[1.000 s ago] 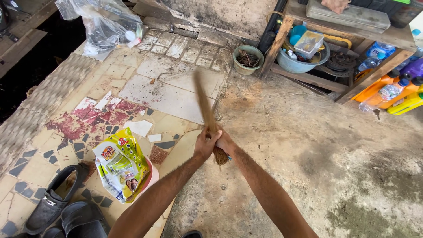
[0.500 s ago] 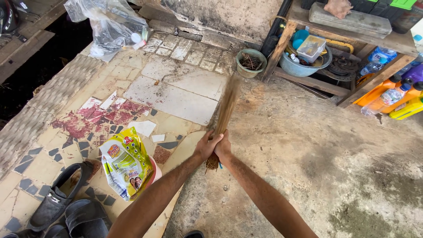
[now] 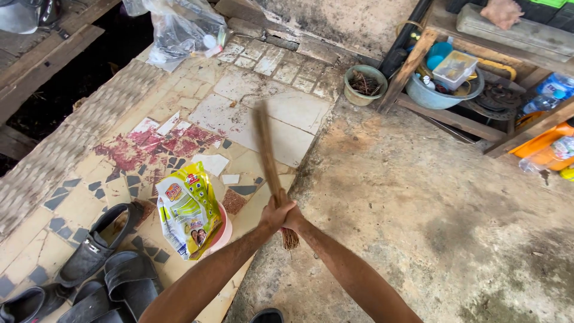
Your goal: The recorder is tidying up a messy floor, picking up a broom, sweeping debris, and organizing trash into a bag.
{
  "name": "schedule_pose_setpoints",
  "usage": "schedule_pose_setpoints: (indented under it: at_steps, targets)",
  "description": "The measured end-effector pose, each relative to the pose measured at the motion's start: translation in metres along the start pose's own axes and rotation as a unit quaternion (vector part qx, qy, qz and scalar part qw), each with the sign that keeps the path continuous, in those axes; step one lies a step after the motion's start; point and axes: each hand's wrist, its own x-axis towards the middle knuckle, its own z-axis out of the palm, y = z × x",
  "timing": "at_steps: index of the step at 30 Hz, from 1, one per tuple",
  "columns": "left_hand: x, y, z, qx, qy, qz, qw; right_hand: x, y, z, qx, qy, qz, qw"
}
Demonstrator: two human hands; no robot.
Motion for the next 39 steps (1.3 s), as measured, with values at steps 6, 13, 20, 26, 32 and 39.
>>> schedule_pose_setpoints:
  at_steps: [6, 13, 20, 26, 32, 39]
  targets:
    - [-0.041, 0.036, -0.025, -0.140, 0.114, 0.008, 0.984, 0.015, -0.048, 0.011, -0.139, -0.112, -0.108, 0.978]
    - [-0.026, 0.068, -0.024, -0.093, 0.119, 0.088, 0.985, 0.017, -0.050, -0.002, 0.200, 0.033, 0.069, 0.977]
    - [0.031, 0.039, -0.004, 0.021, -0.030, 0.082, 0.996, 0.003, -0.045, -0.020, 0.259, 0.102, 0.194, 0.941]
    - [-0.006, 0.055, -0.012, 0.036, -0.027, -0.062, 0.997, -0.007, -0.062, -0.023, 0.279, 0.036, 0.170, 0.945]
    - [0.004, 0.044, -0.036, 0.071, 0.038, -0.027, 0.996, -0.006, -0.130, -0.034, -0.056, -0.068, 0.115, 0.989]
    - [0.006, 0.101, -0.060, 0.084, 0.008, 0.063, 0.994, -0.017, -0.203, -0.070, 0.034, 0.025, 0.145, 0.989]
